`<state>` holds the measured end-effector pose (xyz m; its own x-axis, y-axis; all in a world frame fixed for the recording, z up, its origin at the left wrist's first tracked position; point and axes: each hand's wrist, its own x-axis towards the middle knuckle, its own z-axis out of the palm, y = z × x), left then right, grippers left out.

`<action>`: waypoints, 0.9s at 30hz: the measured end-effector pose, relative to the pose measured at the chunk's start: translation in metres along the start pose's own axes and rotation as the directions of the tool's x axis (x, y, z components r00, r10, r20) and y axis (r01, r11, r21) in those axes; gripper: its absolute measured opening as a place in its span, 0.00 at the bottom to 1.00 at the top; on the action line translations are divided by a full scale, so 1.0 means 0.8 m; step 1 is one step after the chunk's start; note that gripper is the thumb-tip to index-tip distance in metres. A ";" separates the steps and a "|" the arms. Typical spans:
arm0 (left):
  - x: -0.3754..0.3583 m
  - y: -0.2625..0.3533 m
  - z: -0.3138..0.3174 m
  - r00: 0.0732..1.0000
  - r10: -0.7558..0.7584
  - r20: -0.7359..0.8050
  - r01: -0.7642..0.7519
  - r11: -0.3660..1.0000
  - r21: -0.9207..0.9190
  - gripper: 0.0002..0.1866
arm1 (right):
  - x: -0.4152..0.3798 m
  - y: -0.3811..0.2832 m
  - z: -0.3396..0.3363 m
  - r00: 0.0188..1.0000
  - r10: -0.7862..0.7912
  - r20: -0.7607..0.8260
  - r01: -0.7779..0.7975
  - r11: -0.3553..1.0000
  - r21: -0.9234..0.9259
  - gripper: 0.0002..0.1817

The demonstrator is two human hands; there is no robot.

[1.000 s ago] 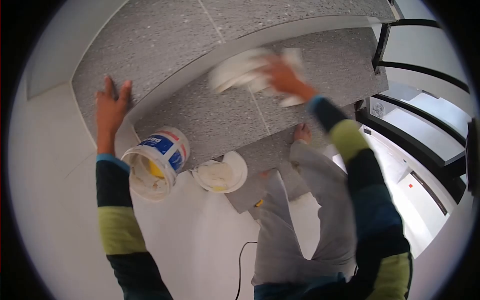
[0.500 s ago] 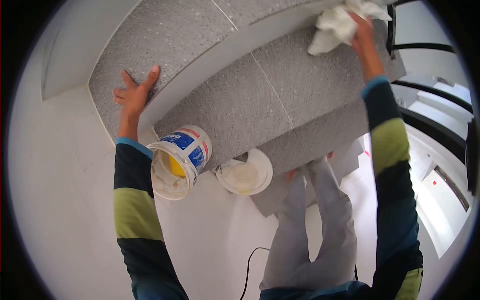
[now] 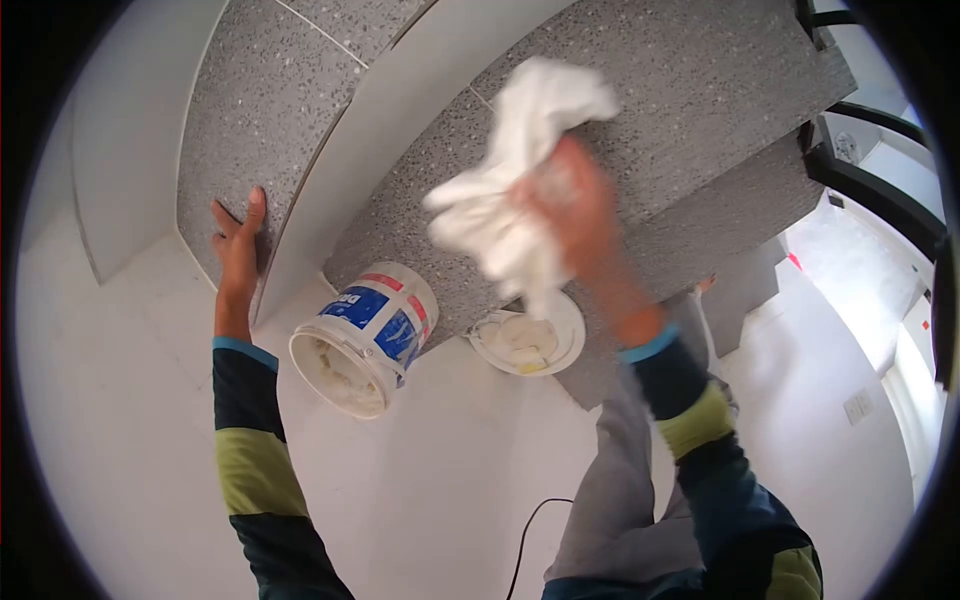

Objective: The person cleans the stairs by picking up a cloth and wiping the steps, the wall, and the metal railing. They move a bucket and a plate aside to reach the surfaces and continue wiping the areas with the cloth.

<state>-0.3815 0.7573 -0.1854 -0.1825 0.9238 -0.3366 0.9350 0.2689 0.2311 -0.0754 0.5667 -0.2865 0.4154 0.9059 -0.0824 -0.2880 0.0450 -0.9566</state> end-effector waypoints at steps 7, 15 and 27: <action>0.011 -0.013 -0.002 0.995 0.073 0.065 -0.075 0.997 0.023 0.62 | 0.140 0.028 -0.093 0.869 -0.116 -0.480 -0.010 0.968 -0.251 0.31; -0.008 0.009 -0.001 1.000 0.002 0.020 -0.004 0.998 0.063 0.60 | 0.068 0.032 0.120 0.897 -0.410 -0.164 0.200 0.707 -0.678 0.19; 0.004 -0.013 0.004 0.998 0.067 -0.006 -0.066 0.992 0.104 0.56 | 0.163 -0.002 0.022 0.875 -0.175 -0.452 -0.056 0.889 -0.454 0.30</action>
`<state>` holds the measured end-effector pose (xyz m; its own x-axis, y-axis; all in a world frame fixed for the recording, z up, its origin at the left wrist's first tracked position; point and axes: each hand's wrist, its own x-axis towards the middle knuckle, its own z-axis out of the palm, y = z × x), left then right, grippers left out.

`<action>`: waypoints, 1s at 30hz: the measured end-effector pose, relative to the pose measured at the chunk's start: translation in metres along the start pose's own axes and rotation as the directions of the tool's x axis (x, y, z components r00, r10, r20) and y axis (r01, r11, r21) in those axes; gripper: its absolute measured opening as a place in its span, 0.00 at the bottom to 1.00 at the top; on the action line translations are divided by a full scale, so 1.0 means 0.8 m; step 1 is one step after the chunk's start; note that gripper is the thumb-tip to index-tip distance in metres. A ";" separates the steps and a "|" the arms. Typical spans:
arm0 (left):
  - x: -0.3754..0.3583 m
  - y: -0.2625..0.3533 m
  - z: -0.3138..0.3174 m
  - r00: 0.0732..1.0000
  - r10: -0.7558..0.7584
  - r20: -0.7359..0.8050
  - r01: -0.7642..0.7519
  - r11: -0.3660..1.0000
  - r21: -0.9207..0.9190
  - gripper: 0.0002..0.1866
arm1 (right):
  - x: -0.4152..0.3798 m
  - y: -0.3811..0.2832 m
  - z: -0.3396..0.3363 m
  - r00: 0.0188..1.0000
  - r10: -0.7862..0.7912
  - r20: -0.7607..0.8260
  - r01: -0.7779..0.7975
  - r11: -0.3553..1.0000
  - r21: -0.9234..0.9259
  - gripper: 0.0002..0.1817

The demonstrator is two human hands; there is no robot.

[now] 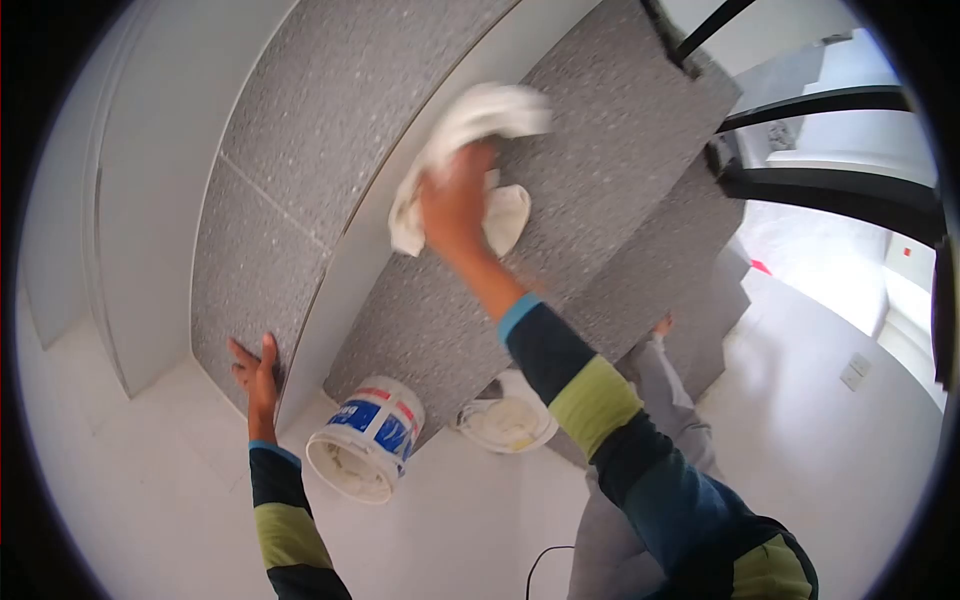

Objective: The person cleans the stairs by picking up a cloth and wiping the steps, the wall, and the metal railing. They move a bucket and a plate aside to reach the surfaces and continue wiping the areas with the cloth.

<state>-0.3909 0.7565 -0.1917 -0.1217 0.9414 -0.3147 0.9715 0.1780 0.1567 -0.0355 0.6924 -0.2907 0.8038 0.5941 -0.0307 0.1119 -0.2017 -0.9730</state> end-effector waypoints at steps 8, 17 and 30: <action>-0.001 0.000 0.005 0.999 -0.047 -0.010 0.047 0.998 0.049 0.55 | -0.046 -0.002 -0.154 0.819 0.029 0.574 0.039 0.994 -0.106 0.30; -0.007 0.001 0.004 0.998 -0.062 -0.006 0.062 0.997 0.047 0.53 | 0.172 0.021 -0.217 0.915 -0.142 0.378 0.351 0.741 -0.572 0.27; -0.003 -0.017 0.005 1.000 -0.003 -0.012 0.004 0.990 0.141 0.51 | 0.286 0.066 -0.235 0.766 -0.159 0.622 0.607 -0.135 -0.783 0.23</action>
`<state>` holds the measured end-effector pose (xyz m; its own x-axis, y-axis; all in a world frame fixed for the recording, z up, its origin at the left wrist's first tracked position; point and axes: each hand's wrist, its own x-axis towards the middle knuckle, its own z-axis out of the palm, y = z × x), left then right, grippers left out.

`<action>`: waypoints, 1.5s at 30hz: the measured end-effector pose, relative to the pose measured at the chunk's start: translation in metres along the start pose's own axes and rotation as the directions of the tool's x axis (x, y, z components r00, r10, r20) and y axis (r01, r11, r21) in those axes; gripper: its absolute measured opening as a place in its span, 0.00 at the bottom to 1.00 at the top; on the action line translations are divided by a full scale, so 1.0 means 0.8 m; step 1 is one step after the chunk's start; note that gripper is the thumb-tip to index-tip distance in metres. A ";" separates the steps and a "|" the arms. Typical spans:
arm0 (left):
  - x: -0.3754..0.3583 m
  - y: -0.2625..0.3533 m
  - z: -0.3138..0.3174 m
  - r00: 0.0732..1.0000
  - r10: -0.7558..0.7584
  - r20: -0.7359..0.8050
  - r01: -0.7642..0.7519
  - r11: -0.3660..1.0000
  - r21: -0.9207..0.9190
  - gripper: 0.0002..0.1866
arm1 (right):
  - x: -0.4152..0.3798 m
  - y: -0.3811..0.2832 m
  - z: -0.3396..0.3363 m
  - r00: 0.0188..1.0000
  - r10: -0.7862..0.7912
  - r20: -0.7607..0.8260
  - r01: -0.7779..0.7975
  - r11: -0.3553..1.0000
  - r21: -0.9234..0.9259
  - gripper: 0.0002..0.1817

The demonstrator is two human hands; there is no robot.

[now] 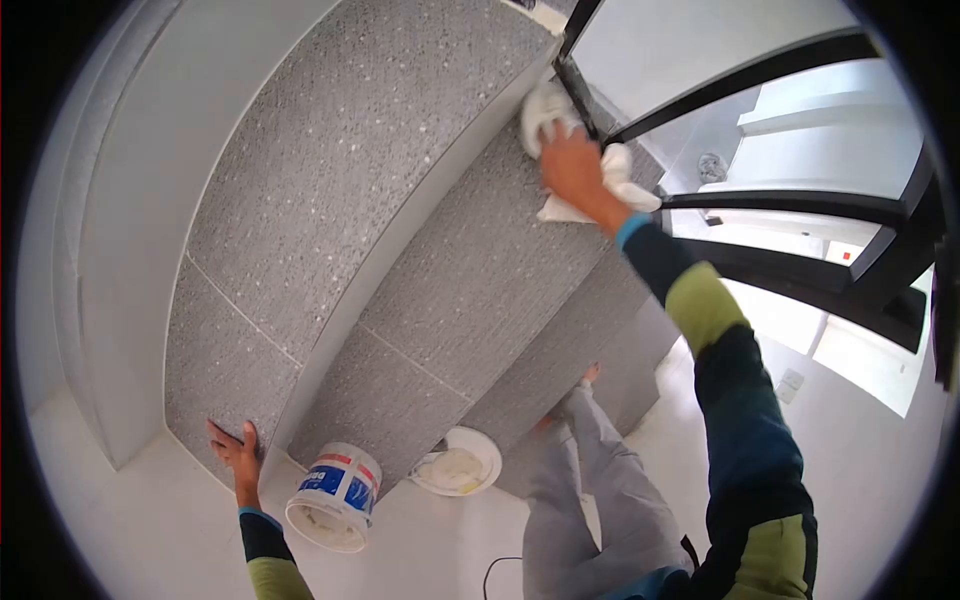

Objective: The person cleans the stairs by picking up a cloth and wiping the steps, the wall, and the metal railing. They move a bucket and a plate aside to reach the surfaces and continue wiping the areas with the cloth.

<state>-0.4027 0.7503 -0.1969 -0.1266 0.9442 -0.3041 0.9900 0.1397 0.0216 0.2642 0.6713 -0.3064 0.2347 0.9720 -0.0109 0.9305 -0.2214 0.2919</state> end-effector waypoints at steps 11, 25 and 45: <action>-0.002 0.001 0.003 0.999 0.017 -0.028 -0.018 0.999 -0.028 0.50 | 0.024 0.033 -0.083 0.701 0.672 -0.239 -0.406 0.652 0.640 0.36; 0.005 -0.014 0.008 0.999 -0.014 -0.035 0.014 1.000 -0.006 0.50 | 0.051 0.045 -0.126 0.596 0.696 -0.400 -0.179 0.601 0.779 0.38; -0.001 0.001 0.011 0.992 -0.046 -0.119 0.038 0.997 -0.069 0.50 | -0.112 0.039 -0.189 0.932 0.340 0.123 -0.289 0.495 0.819 0.12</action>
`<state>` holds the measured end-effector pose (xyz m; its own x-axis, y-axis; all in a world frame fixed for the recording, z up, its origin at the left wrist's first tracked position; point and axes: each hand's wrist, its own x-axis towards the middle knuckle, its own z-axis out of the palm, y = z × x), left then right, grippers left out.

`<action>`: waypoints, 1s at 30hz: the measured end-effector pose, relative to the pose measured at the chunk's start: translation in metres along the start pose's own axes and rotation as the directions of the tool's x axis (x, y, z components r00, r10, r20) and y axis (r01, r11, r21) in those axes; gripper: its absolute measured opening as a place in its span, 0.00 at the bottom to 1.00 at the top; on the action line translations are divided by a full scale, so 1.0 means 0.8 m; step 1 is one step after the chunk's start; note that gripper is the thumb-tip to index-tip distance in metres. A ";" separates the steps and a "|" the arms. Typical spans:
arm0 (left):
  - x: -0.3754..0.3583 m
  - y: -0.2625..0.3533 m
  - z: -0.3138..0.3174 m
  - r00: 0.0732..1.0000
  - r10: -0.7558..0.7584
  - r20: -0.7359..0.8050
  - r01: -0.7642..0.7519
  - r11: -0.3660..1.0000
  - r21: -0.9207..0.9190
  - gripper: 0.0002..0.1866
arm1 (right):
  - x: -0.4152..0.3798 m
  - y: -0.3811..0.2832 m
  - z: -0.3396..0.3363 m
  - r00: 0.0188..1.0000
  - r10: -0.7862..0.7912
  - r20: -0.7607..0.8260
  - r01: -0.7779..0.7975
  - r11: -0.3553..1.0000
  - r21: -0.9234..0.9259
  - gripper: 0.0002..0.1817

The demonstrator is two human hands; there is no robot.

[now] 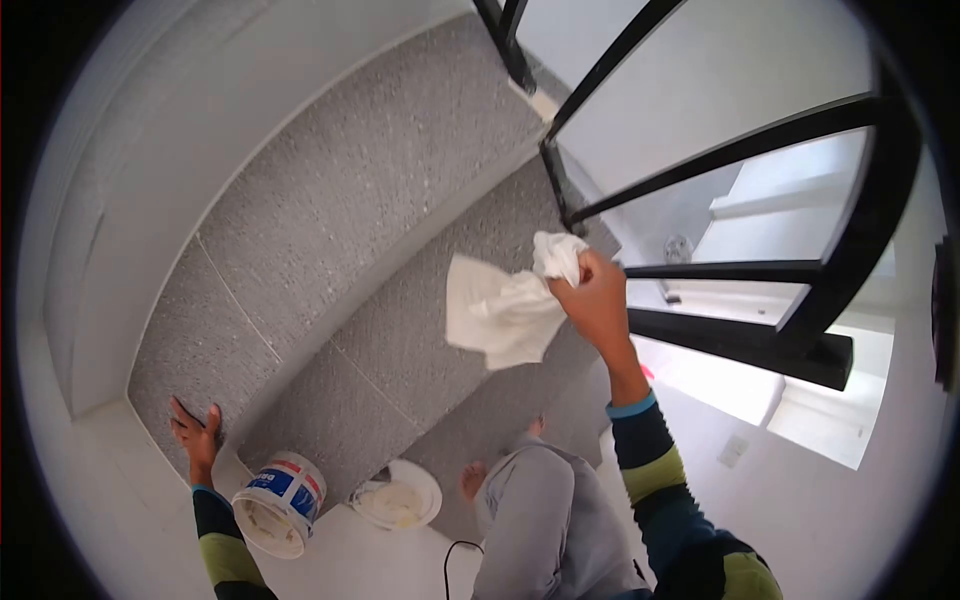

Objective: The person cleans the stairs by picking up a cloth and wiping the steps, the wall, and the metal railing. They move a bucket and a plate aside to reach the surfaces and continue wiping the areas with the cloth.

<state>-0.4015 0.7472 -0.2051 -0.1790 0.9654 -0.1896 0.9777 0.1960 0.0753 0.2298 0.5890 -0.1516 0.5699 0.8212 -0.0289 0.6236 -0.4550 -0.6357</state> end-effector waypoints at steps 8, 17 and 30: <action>-0.006 0.028 -0.012 0.994 -0.108 0.034 0.108 0.994 0.000 0.58 | -0.049 0.003 -0.009 0.997 -0.072 0.041 0.040 0.852 0.521 0.11; -0.033 0.070 -0.049 0.981 -0.145 0.131 0.156 0.985 -0.079 0.59 | -0.103 -0.016 0.002 0.928 -0.303 -0.216 0.371 0.797 0.477 0.14; -0.070 0.111 -0.069 0.967 0.163 -0.198 -0.139 0.982 0.130 0.43 | -0.155 -0.089 -0.082 0.836 -0.548 -0.023 0.481 0.713 0.510 0.11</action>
<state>-0.3107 0.7200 -0.1334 -0.0355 0.9991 0.0225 0.9990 0.0361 -0.0265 0.1498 0.4974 -0.0524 0.1468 0.9281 0.3422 0.4457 0.2468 -0.8605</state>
